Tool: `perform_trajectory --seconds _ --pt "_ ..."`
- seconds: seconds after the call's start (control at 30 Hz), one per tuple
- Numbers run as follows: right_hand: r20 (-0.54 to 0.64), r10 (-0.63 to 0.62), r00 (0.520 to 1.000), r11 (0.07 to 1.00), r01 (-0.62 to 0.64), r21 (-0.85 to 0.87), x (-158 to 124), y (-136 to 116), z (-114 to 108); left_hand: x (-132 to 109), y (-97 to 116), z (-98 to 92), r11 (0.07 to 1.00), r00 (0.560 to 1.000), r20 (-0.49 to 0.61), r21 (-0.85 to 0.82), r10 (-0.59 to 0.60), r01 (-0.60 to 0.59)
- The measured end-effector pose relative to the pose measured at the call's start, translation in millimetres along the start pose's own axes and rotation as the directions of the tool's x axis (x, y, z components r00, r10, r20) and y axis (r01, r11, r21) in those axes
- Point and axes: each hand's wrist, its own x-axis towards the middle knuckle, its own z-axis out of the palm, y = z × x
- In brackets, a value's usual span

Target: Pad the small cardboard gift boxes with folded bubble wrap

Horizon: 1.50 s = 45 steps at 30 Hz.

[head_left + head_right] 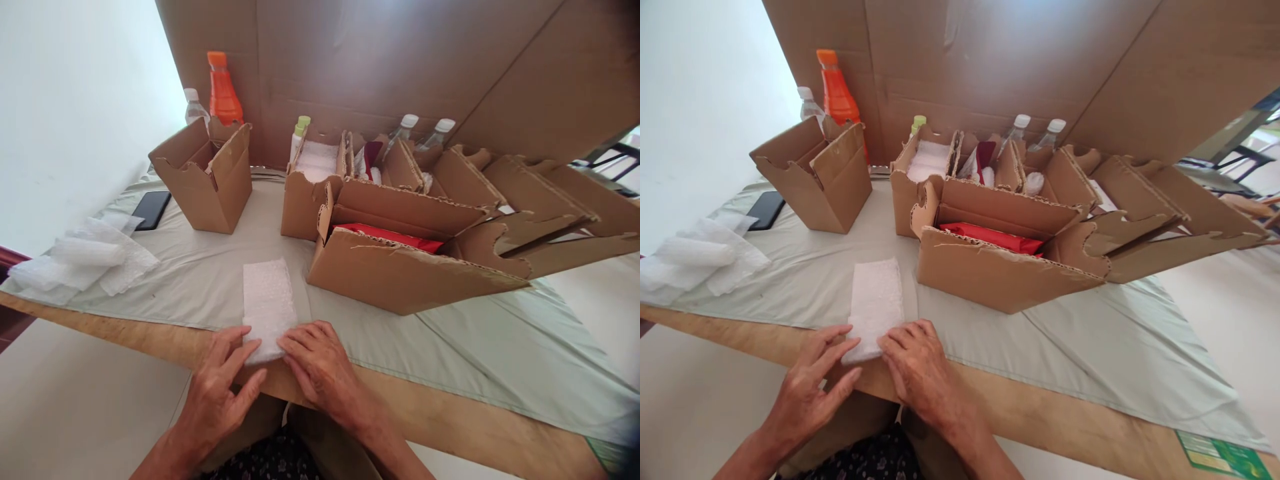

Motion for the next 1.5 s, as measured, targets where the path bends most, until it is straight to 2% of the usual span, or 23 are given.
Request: perform_trajectory --seconds 0.1,0.17,0.23,0.33,0.47,0.53,0.57,0.63,0.7,0.73,0.8,0.87,0.93,1.03,1.1,1.13,1.2,1.27,1.4,1.5 --pt "0.014 0.065 0.998 0.992 -0.066 0.110 -3.7 1.1 0.3 -1.2 0.7 -6.3 0.997 0.998 0.039 -0.052 0.058 -0.056" --pt "-0.045 0.110 0.993 0.987 -0.103 0.126 -5.0 1.7 0.7 3.1 -1.2 -6.3 0.996 0.999 0.048 -0.084 0.022 -0.018" --pt "-0.158 0.126 0.979 0.990 -0.115 0.076 -4.5 1.8 0.3 10.8 -4.8 -2.8 0.996 0.997 0.065 -0.072 -0.048 0.053" --pt "-0.270 0.047 0.962 0.996 -0.065 -0.059 -1.0 0.2 -1.4 23.8 -11.9 5.1 0.992 0.990 0.070 0.005 -0.122 0.122" --pt "-0.109 -0.036 0.993 0.989 0.019 -0.150 10.9 0.4 1.8 29.1 -17.1 8.5 0.979 0.978 0.036 0.022 -0.204 0.203" --pt "-0.083 -0.015 0.996 0.993 0.005 -0.119 18.0 3.4 3.7 23.3 -15.0 3.8 0.945 0.947 0.004 -0.061 -0.322 0.322" --pt "-0.104 0.012 0.994 0.997 -0.020 -0.078 20.5 4.6 3.5 19.0 -12.7 0.1 0.904 0.912 -0.003 -0.130 -0.410 0.406" --pt "-0.161 0.094 0.983 0.995 -0.089 0.038 21.3 3.7 0.7 10.0 -5.7 -7.5 0.751 0.803 0.051 -0.322 -0.594 0.576" --pt "-0.199 0.185 0.962 0.975 -0.154 0.163 16.9 -3.6 -2.7 4.1 4.6 -12.0 0.517 0.694 0.194 -0.538 -0.693 0.666" --pt "-0.201 0.221 0.954 0.959 -0.176 0.221 13.3 -9.2 -3.5 3.2 10.8 -12.1 0.394 0.667 0.285 -0.625 -0.688 0.674" --pt "-0.164 0.258 0.952 0.929 -0.198 0.314 5.6 -21.6 -1.6 5.4 23.4 -8.7 0.185 0.652 0.437 -0.726 -0.620 0.662" --pt "-0.147 0.244 0.959 0.923 -0.183 0.339 -1.8 -30.8 3.1 10.5 33.5 -3.4 0.057 0.651 0.517 -0.758 -0.555 0.650" --pt "-0.194 0.213 0.958 0.948 -0.155 0.278 -8.0 -33.3 5.6 14.6 39.0 -0.1 -0.030 0.631 0.553 -0.764 -0.544 0.644" --pt "-0.358 0.240 0.902 0.964 -0.176 0.200 -14.6 -26.0 -2.2 15.4 40.1 -0.8 -0.155 0.574 0.617 -0.742 -0.539 0.652" --pt "-0.378 0.336 0.863 0.925 -0.227 0.304 -15.7 -19.6 -11.7 13.3 39.3 -2.4 -0.214 0.552 0.659 -0.719 -0.511 0.661" --pt "-0.329 0.387 0.861 0.883 -0.244 0.401 -15.1 -17.6 -15.2 11.9 39.2 -2.6 -0.225 0.552 0.671 -0.713 -0.496 0.664" --pt "-0.165 0.428 0.889 0.769 -0.262 0.582 -12.9 -18.0 -16.7 9.5 39.7 -1.2 -0.205 0.561 0.664 -0.716 -0.494 0.667" --pt "-0.127 0.406 0.905 0.733 -0.240 0.636 -11.2 -24.0 -9.6 7.7 40.3 2.1 -0.099 0.582 0.609 -0.732 -0.539 0.674" --pt "-0.333 0.328 0.884 0.857 -0.130 0.499 -13.4 -41.7 14.1 4.2 41.0 11.3 0.316 0.668 0.387 -0.659 -0.636 0.683" --pt "-0.284 0.305 0.909 0.847 -0.123 0.517 -15.2 -47.6 21.9 -1.2 44.6 19.8 0.583 0.763 0.247 -0.520 -0.597 0.625"
